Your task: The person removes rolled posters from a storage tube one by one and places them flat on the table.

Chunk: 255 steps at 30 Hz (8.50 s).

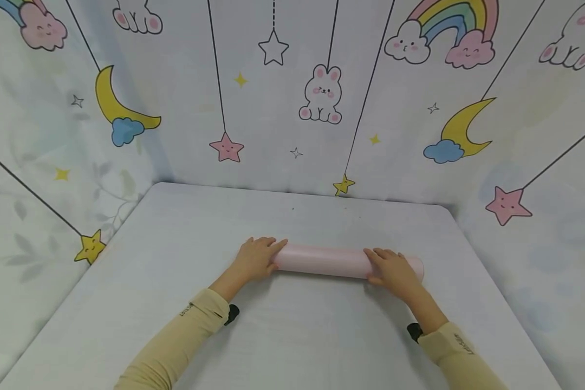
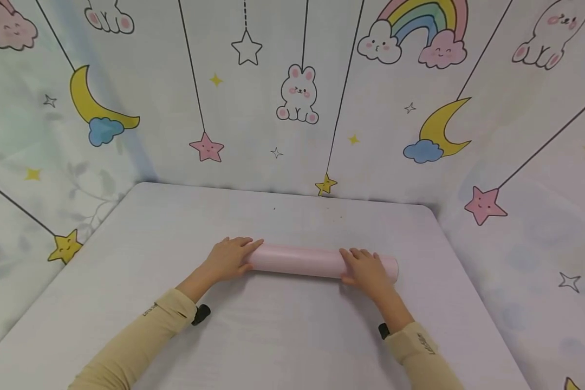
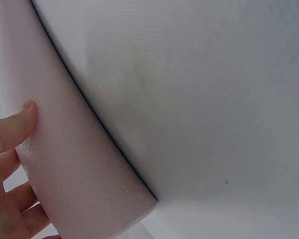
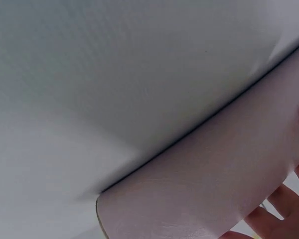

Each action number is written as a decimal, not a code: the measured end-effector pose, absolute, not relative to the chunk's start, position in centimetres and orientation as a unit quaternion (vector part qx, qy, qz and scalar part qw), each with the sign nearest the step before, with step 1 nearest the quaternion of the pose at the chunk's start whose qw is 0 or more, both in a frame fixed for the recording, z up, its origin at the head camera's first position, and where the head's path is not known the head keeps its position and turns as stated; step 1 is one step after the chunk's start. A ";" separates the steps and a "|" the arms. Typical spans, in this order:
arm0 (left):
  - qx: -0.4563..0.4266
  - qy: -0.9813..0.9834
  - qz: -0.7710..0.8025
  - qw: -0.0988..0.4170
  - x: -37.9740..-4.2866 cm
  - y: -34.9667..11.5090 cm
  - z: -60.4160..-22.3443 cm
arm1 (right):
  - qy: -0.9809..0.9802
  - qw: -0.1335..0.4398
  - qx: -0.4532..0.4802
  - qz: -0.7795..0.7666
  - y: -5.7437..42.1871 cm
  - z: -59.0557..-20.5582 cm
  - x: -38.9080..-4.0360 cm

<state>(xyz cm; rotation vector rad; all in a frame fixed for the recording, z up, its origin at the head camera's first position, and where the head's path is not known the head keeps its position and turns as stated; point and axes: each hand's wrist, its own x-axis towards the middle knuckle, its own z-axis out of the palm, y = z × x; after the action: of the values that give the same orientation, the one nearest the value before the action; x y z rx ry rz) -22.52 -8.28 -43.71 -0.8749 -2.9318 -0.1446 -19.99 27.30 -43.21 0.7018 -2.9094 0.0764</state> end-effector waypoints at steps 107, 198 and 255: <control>0.060 -0.735 -0.659 -0.145 -21.6 -14.2 -45.0 | -0.956 0.037 0.288 0.039 18.7 -43.1 -22.1; 0.051 -0.832 -0.549 -0.064 -21.5 -17.7 -45.2 | -0.957 0.021 0.251 0.141 27.8 -42.7 -21.0; -0.240 -0.966 -0.054 0.079 -23.1 -10.5 -43.2 | -0.962 0.024 0.226 0.155 30.7 -42.7 -20.6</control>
<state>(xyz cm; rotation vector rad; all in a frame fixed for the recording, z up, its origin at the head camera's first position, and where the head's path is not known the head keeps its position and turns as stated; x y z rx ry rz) -23.14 -10.53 -43.18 -0.7170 -2.8916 -0.1624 -20.56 30.70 -42.74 0.6985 -2.9760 0.4791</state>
